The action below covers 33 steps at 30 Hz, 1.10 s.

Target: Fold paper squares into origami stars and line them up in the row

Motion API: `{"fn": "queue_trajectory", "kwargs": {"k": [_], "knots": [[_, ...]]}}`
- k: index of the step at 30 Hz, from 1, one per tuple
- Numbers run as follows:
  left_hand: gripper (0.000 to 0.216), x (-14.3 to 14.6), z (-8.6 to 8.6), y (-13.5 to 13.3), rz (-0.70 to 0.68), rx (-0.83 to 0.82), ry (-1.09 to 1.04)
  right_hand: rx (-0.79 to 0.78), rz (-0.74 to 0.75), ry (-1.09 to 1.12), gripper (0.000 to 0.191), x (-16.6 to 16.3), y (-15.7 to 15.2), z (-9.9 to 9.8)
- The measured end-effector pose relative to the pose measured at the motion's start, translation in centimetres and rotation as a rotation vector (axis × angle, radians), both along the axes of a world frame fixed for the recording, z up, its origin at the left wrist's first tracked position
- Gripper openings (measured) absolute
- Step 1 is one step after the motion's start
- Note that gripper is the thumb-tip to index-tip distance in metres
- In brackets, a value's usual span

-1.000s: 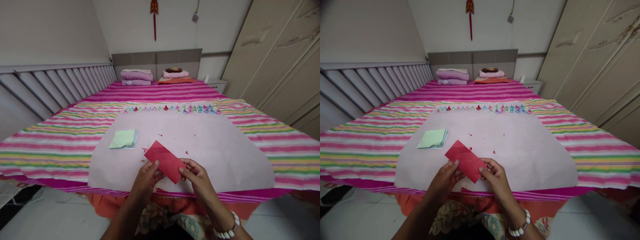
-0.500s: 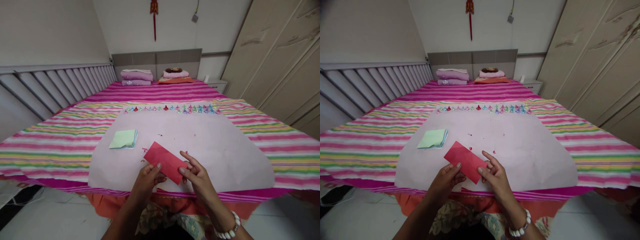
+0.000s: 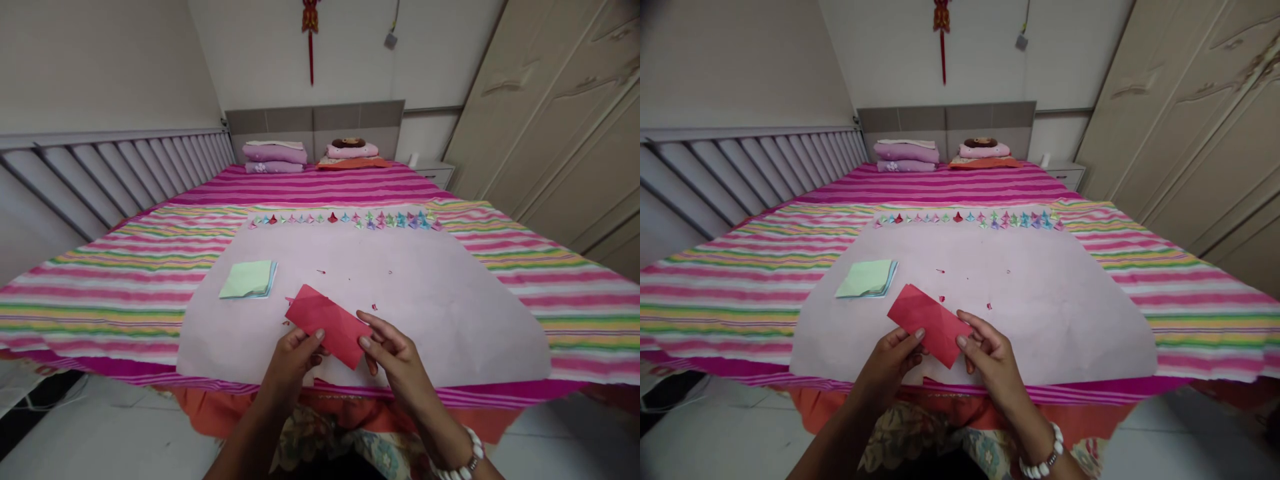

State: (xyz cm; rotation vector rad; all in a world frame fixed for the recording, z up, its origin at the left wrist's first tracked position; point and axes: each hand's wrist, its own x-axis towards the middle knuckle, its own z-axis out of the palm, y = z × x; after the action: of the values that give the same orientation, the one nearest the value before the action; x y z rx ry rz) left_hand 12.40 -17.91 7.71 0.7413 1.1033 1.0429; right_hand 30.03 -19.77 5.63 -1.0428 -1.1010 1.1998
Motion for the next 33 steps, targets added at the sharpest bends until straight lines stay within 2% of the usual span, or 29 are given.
{"fn": "queue_trajectory", "kwargs": {"k": [4, 11, 19, 25, 28, 33], "knots": [[0.031, -0.05, 0.28, 0.08, -0.008, 0.006, -0.034, -0.030, 0.021, -0.052, 0.030, 0.05, -0.06, 0.26], [0.033, -0.22, 0.13, 0.33, -0.021, 0.040, -0.073, -0.057, 0.021, -0.058, 0.027, 0.21, 0.13, -0.18], [0.031, -0.53, -0.33, 0.26, -0.074, 0.155, 0.118, -0.067, 0.050, 0.112, 0.041, 0.10, 0.29, 0.21], [0.027, -0.50, 0.11, 0.23, -0.080, 0.167, 0.085, -0.081, 0.043, 0.126, 0.041, -0.05, 0.18, 0.43], [0.023, -0.62, 0.36, 0.29, -0.077, 0.188, 0.086, -0.060, 0.075, 0.132, 0.047, -0.03, 0.15, 0.30], [0.028, -0.44, 0.34, 0.16, -0.099, 0.141, 0.076, -0.036, 0.067, 0.085, 0.051, 0.00, 0.23, 0.38]]}}
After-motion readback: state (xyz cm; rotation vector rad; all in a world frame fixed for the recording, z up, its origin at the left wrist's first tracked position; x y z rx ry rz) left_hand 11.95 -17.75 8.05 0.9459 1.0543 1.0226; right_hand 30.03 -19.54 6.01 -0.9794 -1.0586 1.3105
